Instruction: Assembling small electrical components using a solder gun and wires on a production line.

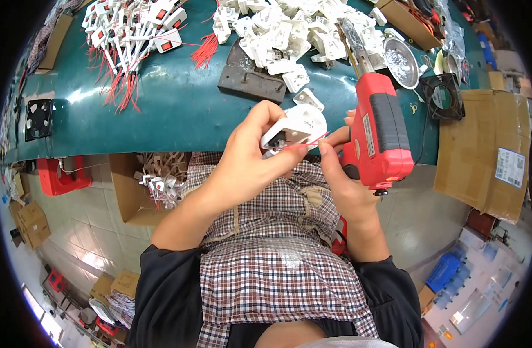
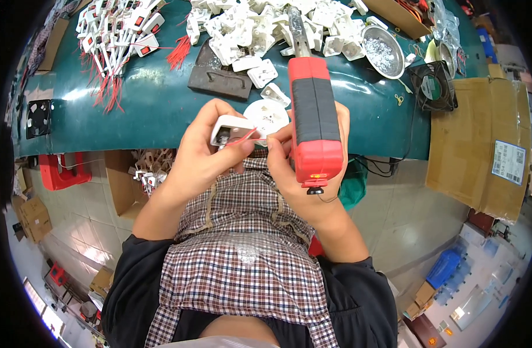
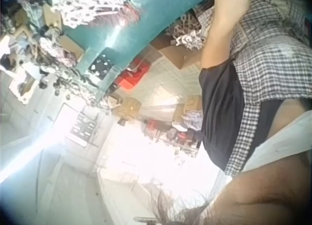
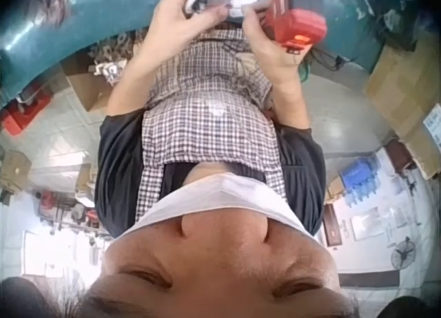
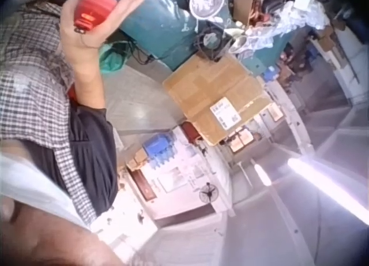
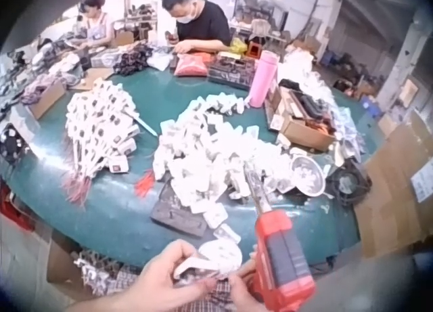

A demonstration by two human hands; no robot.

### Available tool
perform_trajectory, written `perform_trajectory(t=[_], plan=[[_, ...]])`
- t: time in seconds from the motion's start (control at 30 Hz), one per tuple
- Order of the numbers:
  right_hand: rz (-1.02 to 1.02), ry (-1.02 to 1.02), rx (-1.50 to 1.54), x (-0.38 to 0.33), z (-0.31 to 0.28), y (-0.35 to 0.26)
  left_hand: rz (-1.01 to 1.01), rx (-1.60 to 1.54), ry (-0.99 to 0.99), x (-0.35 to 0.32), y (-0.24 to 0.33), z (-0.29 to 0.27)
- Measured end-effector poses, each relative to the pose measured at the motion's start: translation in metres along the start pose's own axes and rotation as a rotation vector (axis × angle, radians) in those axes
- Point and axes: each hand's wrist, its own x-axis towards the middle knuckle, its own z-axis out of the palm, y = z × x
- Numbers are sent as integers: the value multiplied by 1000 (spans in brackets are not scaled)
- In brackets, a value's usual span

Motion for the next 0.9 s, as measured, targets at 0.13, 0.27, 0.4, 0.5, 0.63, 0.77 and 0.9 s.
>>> perform_trajectory(t=[0.13,0.27,0.4,0.5,0.63,0.77,0.9], plan=[[32,39,84,-3,3,-3,215,26,44,-1,-9,0],[-23,38,49,-5,2,5,287,160,139,-4,-3,2],[72,61,89,-4,6,2,461,239,235,-5,-7,6],[-25,46,-50,-6,0,11,578,370,306,-4,-7,8],[53,179,30,-14,-1,5,624,522,406,5,-15,6],[247,138,72,-34,-22,-18,615,494,442,14,-24,7],[243,52,-107,-75,-55,-20,598,571,460,15,-25,9]])
